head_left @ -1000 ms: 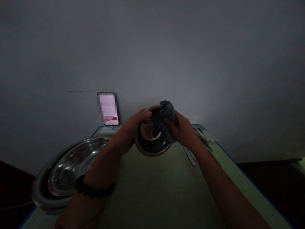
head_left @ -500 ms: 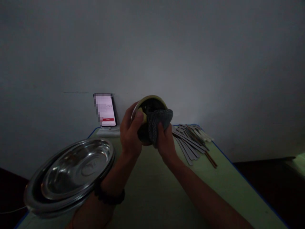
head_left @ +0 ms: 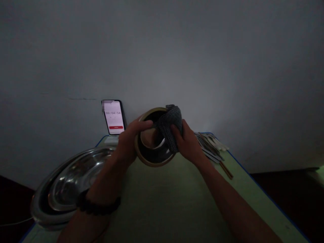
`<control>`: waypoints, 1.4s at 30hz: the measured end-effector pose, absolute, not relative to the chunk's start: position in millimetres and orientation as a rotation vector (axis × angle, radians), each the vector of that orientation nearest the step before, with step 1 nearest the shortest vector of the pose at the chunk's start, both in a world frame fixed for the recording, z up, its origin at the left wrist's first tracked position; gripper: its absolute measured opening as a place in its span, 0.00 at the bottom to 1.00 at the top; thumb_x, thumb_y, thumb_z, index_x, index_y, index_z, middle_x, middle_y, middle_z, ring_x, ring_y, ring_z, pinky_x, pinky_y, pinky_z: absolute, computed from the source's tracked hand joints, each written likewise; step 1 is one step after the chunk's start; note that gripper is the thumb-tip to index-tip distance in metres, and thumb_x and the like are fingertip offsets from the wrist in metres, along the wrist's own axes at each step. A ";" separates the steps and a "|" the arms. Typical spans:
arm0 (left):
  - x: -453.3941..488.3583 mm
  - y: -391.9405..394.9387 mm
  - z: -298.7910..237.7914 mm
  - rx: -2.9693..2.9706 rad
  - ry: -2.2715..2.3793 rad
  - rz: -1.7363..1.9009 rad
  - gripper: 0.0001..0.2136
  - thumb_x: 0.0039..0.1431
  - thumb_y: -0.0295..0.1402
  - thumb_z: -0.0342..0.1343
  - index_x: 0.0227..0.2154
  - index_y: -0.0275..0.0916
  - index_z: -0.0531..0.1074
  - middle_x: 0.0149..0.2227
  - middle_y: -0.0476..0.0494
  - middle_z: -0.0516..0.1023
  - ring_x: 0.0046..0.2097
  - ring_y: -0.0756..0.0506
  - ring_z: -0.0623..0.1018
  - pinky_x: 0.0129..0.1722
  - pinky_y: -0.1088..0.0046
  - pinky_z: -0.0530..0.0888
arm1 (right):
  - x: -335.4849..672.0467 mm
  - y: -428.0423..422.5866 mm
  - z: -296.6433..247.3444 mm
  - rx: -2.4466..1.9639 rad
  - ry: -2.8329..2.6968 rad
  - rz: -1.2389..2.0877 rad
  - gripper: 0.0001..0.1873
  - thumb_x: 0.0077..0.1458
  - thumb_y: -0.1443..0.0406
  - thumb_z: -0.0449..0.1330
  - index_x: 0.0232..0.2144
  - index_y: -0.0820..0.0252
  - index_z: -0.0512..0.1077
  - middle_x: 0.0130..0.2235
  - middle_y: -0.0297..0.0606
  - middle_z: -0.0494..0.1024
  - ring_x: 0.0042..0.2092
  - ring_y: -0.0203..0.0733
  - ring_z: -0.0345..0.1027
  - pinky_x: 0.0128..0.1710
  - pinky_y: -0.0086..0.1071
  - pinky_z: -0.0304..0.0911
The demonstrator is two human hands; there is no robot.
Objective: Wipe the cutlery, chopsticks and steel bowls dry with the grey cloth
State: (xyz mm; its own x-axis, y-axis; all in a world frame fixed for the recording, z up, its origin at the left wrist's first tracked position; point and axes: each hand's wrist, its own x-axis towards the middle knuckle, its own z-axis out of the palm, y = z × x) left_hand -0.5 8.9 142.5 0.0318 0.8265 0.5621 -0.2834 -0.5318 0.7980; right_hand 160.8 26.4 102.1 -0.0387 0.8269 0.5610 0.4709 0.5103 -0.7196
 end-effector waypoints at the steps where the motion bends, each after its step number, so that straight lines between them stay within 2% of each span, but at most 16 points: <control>1: 2.5 8.9 140.0 1.436 0.559 1.595 0.10 0.46 0.31 0.55 0.32 0.38 0.76 0.33 0.43 0.79 0.46 0.35 0.75 0.43 0.58 0.73 | 157.8 26.2 100.1 -1.141 -1.617 0.388 0.14 0.57 0.56 0.47 0.37 0.59 0.62 0.32 0.42 0.73 0.35 0.44 0.66 0.36 0.38 0.60; 3: 8.6 9.8 133.9 1.416 0.484 1.531 0.13 0.45 0.32 0.55 0.36 0.39 0.75 0.36 0.44 0.79 0.47 0.37 0.74 0.46 0.59 0.71 | 151.0 25.7 95.9 -1.192 -1.522 0.374 0.15 0.58 0.55 0.45 0.38 0.60 0.61 0.31 0.43 0.72 0.34 0.44 0.66 0.35 0.38 0.59; 7: 18.0 10.8 120.9 1.410 0.484 1.682 0.17 0.43 0.32 0.55 0.40 0.39 0.74 0.41 0.44 0.78 0.47 0.38 0.73 0.48 0.60 0.69 | 139.5 23.6 89.7 -1.300 -1.469 0.444 0.20 0.58 0.54 0.41 0.42 0.63 0.61 0.34 0.49 0.73 0.35 0.48 0.68 0.34 0.39 0.60; 14: 21.7 17.0 110.3 1.524 0.522 2.090 0.20 0.44 0.36 0.58 0.44 0.44 0.71 0.46 0.48 0.74 0.51 0.40 0.70 0.52 0.62 0.66 | 127.7 19.9 84.8 -1.229 -1.527 0.754 0.23 0.58 0.55 0.42 0.43 0.65 0.67 0.42 0.50 0.75 0.45 0.48 0.69 0.43 0.38 0.61; 18: 16.1 20.1 117.9 1.374 0.469 1.847 0.15 0.48 0.39 0.57 0.40 0.42 0.71 0.41 0.45 0.76 0.49 0.39 0.72 0.48 0.62 0.70 | 139.8 24.5 88.6 -1.200 -1.576 0.655 0.23 0.58 0.55 0.44 0.45 0.66 0.66 0.47 0.51 0.73 0.49 0.48 0.66 0.48 0.39 0.58; 23: 12.7 14.4 130.2 1.267 0.402 1.497 0.10 0.50 0.39 0.55 0.30 0.38 0.71 0.29 0.45 0.77 0.44 0.38 0.76 0.42 0.62 0.74 | 160.3 30.3 95.2 -1.234 -1.644 0.399 0.20 0.58 0.55 0.44 0.42 0.62 0.66 0.40 0.49 0.75 0.44 0.49 0.68 0.41 0.39 0.60; 27: 6.5 15.2 132.8 1.145 0.458 1.299 0.16 0.49 0.46 0.54 0.30 0.37 0.73 0.27 0.44 0.78 0.43 0.37 0.77 0.40 0.60 0.75 | 172.1 31.6 100.6 -1.325 -1.694 0.200 0.18 0.57 0.53 0.46 0.35 0.61 0.67 0.33 0.47 0.75 0.36 0.48 0.69 0.33 0.37 0.58; 30: 0.0 17.8 132.0 1.109 0.479 1.097 0.22 0.47 0.53 0.52 0.31 0.37 0.74 0.29 0.42 0.79 0.42 0.35 0.77 0.39 0.59 0.75 | 182.3 31.2 106.3 -1.319 -1.808 0.169 0.17 0.57 0.54 0.47 0.35 0.60 0.67 0.30 0.44 0.75 0.32 0.44 0.68 0.31 0.34 0.56; 33: -1.6 19.3 129.0 1.138 0.502 1.001 0.22 0.49 0.52 0.52 0.33 0.37 0.74 0.30 0.42 0.80 0.41 0.37 0.77 0.40 0.60 0.75 | 187.2 30.8 108.4 -1.277 -1.930 0.168 0.17 0.57 0.54 0.47 0.36 0.60 0.67 0.30 0.42 0.74 0.30 0.42 0.67 0.30 0.33 0.55; 38: 9.4 18.8 125.1 1.199 0.629 1.261 0.16 0.53 0.47 0.53 0.30 0.39 0.74 0.26 0.45 0.78 0.38 0.39 0.78 0.36 0.63 0.75 | 167.5 30.7 97.0 -1.445 -1.711 0.101 0.23 0.59 0.52 0.40 0.37 0.63 0.65 0.29 0.47 0.74 0.30 0.46 0.68 0.28 0.35 0.55; 42: 17.3 18.3 126.9 1.251 0.639 1.598 0.13 0.55 0.45 0.51 0.30 0.41 0.73 0.27 0.47 0.77 0.40 0.40 0.77 0.37 0.64 0.75 | 147.5 27.2 89.0 -1.476 -1.656 0.258 0.26 0.60 0.52 0.36 0.38 0.64 0.65 0.33 0.54 0.75 0.36 0.51 0.70 0.32 0.38 0.58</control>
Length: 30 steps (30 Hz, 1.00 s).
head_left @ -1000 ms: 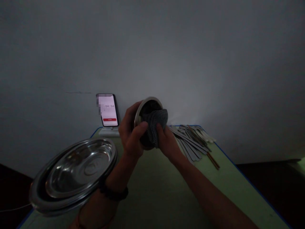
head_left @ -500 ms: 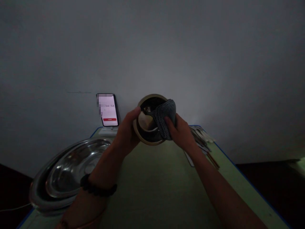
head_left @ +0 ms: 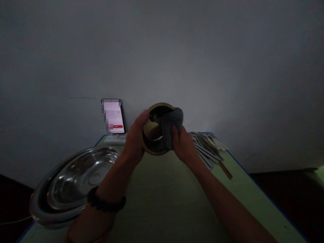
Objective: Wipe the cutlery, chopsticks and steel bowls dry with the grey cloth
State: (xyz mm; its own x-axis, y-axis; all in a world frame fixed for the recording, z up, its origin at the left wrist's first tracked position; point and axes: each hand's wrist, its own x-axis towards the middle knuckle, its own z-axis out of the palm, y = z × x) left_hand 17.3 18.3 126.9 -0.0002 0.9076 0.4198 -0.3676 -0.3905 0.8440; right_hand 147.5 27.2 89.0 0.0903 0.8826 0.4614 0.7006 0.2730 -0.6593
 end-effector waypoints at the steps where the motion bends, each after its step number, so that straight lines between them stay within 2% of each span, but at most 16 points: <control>1: 17.7 18.6 127.3 1.267 0.619 1.661 0.12 0.56 0.44 0.51 0.32 0.42 0.73 0.30 0.47 0.78 0.42 0.40 0.76 0.38 0.64 0.75 | 145.1 26.0 88.5 -1.473 -1.697 0.313 0.26 0.60 0.52 0.36 0.38 0.64 0.66 0.34 0.54 0.75 0.37 0.52 0.70 0.33 0.38 0.59; 5: 13.7 20.2 127.1 1.309 0.536 1.635 0.15 0.54 0.42 0.52 0.42 0.41 0.70 0.38 0.45 0.78 0.45 0.40 0.75 0.41 0.65 0.74 | 147.9 24.3 90.2 -1.473 -1.771 0.381 0.24 0.58 0.50 0.40 0.37 0.63 0.65 0.35 0.53 0.75 0.38 0.52 0.70 0.35 0.40 0.60; 7: 11.3 20.0 126.4 1.320 0.519 1.517 0.17 0.53 0.43 0.53 0.43 0.40 0.71 0.37 0.43 0.78 0.45 0.39 0.75 0.41 0.63 0.74 | 154.3 26.7 92.0 -1.414 -1.663 0.287 0.21 0.55 0.51 0.48 0.41 0.63 0.61 0.37 0.50 0.73 0.37 0.50 0.69 0.35 0.39 0.60; 9: 10.9 19.0 125.3 1.334 0.511 1.418 0.18 0.51 0.43 0.54 0.43 0.39 0.71 0.35 0.42 0.79 0.45 0.38 0.76 0.41 0.62 0.74 | 161.7 30.6 93.7 -1.309 -1.538 0.175 0.24 0.50 0.54 0.56 0.44 0.61 0.57 0.38 0.45 0.71 0.36 0.45 0.67 0.34 0.38 0.61; 12: 13.6 17.7 123.2 1.324 0.511 1.344 0.18 0.52 0.41 0.55 0.44 0.39 0.71 0.34 0.41 0.79 0.42 0.38 0.77 0.40 0.61 0.75 | 170.9 35.1 96.0 -1.203 -1.440 0.003 0.23 0.47 0.57 0.60 0.42 0.58 0.56 0.37 0.40 0.67 0.36 0.41 0.64 0.34 0.36 0.61; 15: 16.2 18.5 120.8 1.305 0.517 1.305 0.19 0.52 0.40 0.55 0.47 0.39 0.69 0.35 0.41 0.79 0.41 0.38 0.77 0.40 0.61 0.75 | 173.8 34.8 97.8 -1.199 -1.538 -0.168 0.14 0.50 0.60 0.58 0.37 0.58 0.60 0.38 0.40 0.65 0.39 0.42 0.62 0.37 0.37 0.60; 18: 16.0 21.3 118.5 1.295 0.544 1.292 0.22 0.52 0.39 0.55 0.50 0.40 0.66 0.38 0.41 0.78 0.42 0.38 0.77 0.41 0.62 0.74 | 169.1 31.1 97.4 -1.270 -1.707 -0.188 0.06 0.54 0.62 0.52 0.34 0.59 0.63 0.36 0.41 0.67 0.38 0.42 0.63 0.36 0.37 0.60; 23: 16.4 22.6 115.9 1.299 0.708 1.232 0.21 0.53 0.42 0.55 0.50 0.42 0.66 0.45 0.40 0.75 0.46 0.38 0.74 0.40 0.65 0.73 | 154.4 27.2 89.0 -1.388 -1.855 -0.066 0.11 0.58 0.67 0.44 0.36 0.62 0.66 0.37 0.46 0.71 0.36 0.43 0.66 0.35 0.36 0.59; 27: 21.1 19.8 113.9 1.372 0.809 1.197 0.21 0.52 0.42 0.57 0.49 0.44 0.66 0.46 0.40 0.74 0.48 0.38 0.73 0.42 0.65 0.72 | 149.4 28.0 82.4 -1.306 -1.865 0.057 0.13 0.58 0.68 0.43 0.40 0.63 0.65 0.39 0.49 0.72 0.40 0.47 0.66 0.37 0.39 0.61; 30: 23.9 18.8 110.5 1.379 0.813 1.159 0.22 0.53 0.43 0.56 0.50 0.46 0.65 0.47 0.41 0.74 0.48 0.39 0.74 0.41 0.66 0.73 | 148.5 28.1 83.1 -1.215 -1.760 0.109 0.13 0.58 0.66 0.42 0.39 0.62 0.65 0.40 0.49 0.71 0.42 0.47 0.65 0.40 0.41 0.61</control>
State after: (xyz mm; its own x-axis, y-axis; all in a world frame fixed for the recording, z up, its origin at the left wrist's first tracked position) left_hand 23.9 18.8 110.5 0.2847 0.9391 0.1925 -0.1384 -0.1585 0.9776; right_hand 148.5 28.1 83.1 -0.0441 0.7608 0.6474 0.6751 0.5004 -0.5421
